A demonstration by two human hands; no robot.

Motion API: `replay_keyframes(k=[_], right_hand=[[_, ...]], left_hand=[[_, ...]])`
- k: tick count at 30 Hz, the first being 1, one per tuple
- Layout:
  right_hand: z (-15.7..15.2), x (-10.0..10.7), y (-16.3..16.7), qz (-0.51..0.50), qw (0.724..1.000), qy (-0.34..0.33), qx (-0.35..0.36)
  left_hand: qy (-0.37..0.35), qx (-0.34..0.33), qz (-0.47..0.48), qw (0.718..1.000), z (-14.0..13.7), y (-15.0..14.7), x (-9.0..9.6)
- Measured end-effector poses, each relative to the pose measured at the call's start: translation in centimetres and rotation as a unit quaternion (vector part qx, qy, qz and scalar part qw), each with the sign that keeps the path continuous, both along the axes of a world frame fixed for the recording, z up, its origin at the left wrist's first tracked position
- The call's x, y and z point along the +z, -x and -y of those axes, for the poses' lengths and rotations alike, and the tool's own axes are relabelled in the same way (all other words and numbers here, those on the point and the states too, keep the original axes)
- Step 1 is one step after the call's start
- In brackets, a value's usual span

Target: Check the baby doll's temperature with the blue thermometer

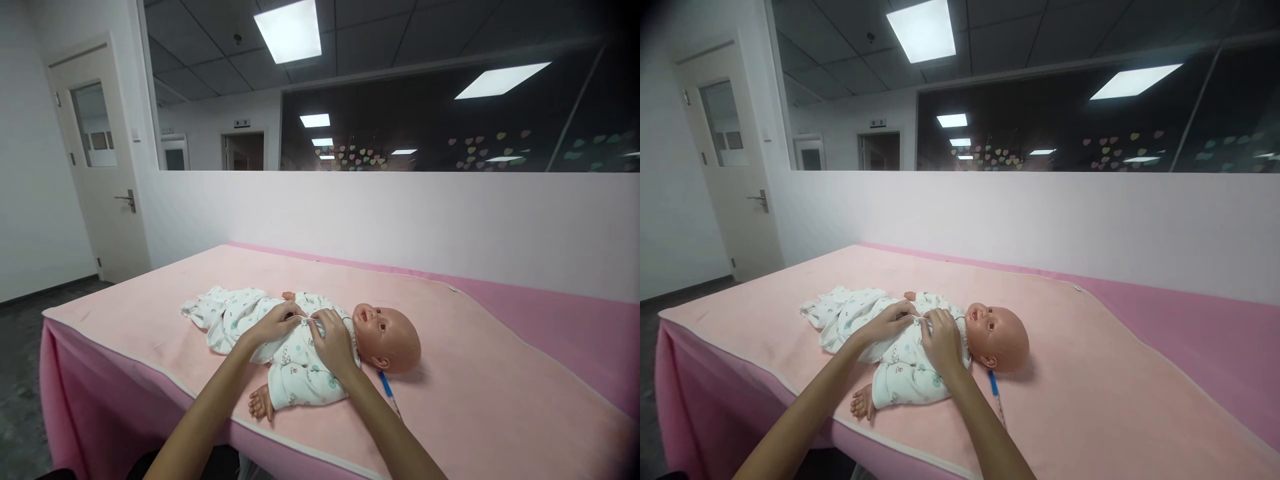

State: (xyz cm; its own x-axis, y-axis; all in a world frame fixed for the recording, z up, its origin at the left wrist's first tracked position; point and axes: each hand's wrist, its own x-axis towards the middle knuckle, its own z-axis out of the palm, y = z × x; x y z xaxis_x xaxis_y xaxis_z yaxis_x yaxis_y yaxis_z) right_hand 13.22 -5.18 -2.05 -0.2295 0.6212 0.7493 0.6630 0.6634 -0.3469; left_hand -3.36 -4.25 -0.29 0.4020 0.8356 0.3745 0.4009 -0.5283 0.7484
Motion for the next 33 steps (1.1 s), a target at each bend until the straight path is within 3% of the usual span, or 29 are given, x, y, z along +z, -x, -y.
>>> replay_keyframes(k=[9,23,33], right_hand=[[-0.1,0.0,0.0,-0.002,1.000,-0.015,-0.002],[-0.2,-0.1,-0.1,-0.014,1.000,-0.020,-0.009],[-0.2,0.0,-0.1,0.003,0.998,-0.059,0.018]], left_hand=[[0.027,-0.026,0.021,0.999,0.4,-0.2,0.6],[-0.071,-0.012,-0.002,0.997,1.2,-0.5,0.8],[-0.058,0.008,0.000,0.998,0.7,-0.5,0.3]])
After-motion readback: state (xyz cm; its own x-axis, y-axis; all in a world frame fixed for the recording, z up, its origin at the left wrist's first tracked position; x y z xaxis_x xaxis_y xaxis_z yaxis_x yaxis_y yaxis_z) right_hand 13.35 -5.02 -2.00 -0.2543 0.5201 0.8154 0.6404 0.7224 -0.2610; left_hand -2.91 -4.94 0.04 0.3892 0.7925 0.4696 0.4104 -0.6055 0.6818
